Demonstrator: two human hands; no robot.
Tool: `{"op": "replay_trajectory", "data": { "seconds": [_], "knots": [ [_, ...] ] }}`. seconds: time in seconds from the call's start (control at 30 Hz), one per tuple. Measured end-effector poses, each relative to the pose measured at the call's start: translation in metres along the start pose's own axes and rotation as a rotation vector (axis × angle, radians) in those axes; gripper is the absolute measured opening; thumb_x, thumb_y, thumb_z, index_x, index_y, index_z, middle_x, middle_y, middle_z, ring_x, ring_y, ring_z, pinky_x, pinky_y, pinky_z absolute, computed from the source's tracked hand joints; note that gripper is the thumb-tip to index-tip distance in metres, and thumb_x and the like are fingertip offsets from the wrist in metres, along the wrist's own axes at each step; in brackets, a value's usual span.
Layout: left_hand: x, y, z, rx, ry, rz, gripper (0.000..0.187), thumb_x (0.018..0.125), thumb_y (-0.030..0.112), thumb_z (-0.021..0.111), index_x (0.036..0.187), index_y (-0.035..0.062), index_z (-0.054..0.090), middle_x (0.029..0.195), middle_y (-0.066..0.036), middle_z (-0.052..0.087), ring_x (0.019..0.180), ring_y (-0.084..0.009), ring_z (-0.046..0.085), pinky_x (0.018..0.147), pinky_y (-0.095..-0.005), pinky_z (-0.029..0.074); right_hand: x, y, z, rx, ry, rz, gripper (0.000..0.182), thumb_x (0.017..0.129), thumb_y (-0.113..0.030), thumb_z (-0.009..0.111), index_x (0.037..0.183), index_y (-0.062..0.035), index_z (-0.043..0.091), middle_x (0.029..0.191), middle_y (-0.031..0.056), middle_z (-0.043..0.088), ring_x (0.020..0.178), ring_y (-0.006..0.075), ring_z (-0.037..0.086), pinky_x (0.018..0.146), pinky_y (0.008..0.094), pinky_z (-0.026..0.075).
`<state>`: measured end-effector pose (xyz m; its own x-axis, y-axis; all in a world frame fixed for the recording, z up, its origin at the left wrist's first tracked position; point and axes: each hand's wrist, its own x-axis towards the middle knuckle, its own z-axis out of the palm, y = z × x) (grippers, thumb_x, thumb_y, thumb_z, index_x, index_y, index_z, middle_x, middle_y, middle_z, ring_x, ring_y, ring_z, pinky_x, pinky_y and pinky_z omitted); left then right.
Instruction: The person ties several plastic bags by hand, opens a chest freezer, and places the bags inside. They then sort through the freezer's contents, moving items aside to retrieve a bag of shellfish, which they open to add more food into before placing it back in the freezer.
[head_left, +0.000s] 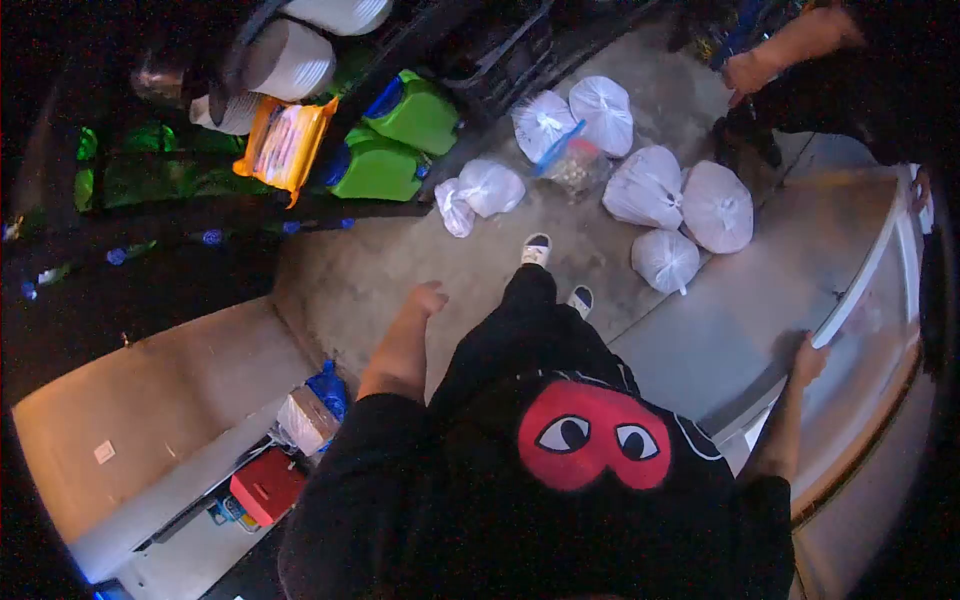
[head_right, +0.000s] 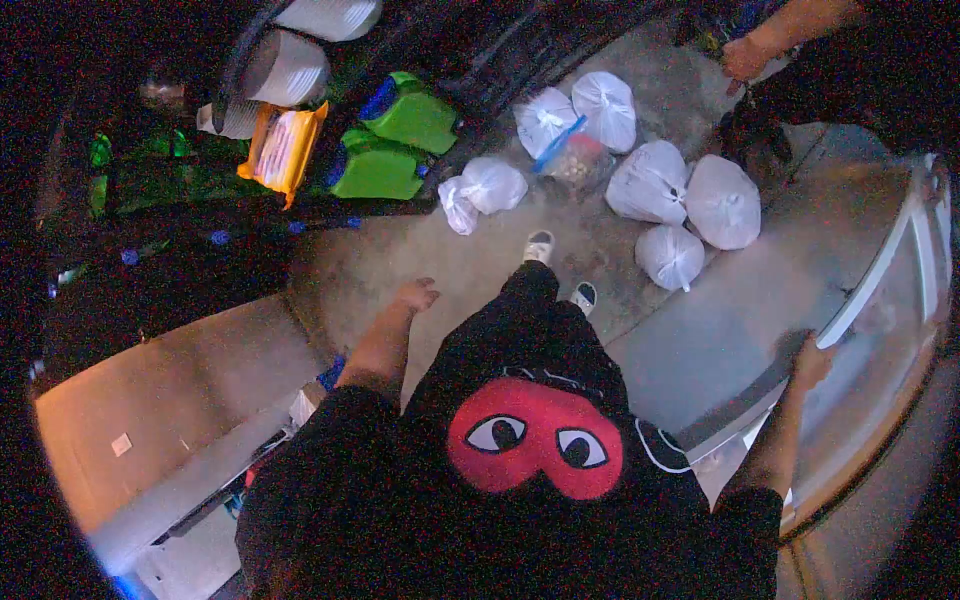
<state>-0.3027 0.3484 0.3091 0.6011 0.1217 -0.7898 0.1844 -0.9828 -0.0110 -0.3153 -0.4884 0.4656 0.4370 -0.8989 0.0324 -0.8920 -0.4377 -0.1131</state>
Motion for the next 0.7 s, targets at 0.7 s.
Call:
{"op": "replay_trajectory", "data": {
  "seconds": [0.7],
  "knots": [
    [0.542,0.144,0.09,0.678,0.501,0.369,0.047,0.089,0.022,0.045,0.135,0.0169,0.04,0.144,-0.011,0.033,0.132,-0.0318,0.032,0.102,-0.0624,0.022,-0.384,0.0,0.184,-0.011,-0.59,0.025,0.045,0.086,-0.04,0.053,0.104,0.0008,0.055,0.103,0.0154,0.064,0.091,0.0303,0.061,0.085,0.0432,0.044]
  ]
}}
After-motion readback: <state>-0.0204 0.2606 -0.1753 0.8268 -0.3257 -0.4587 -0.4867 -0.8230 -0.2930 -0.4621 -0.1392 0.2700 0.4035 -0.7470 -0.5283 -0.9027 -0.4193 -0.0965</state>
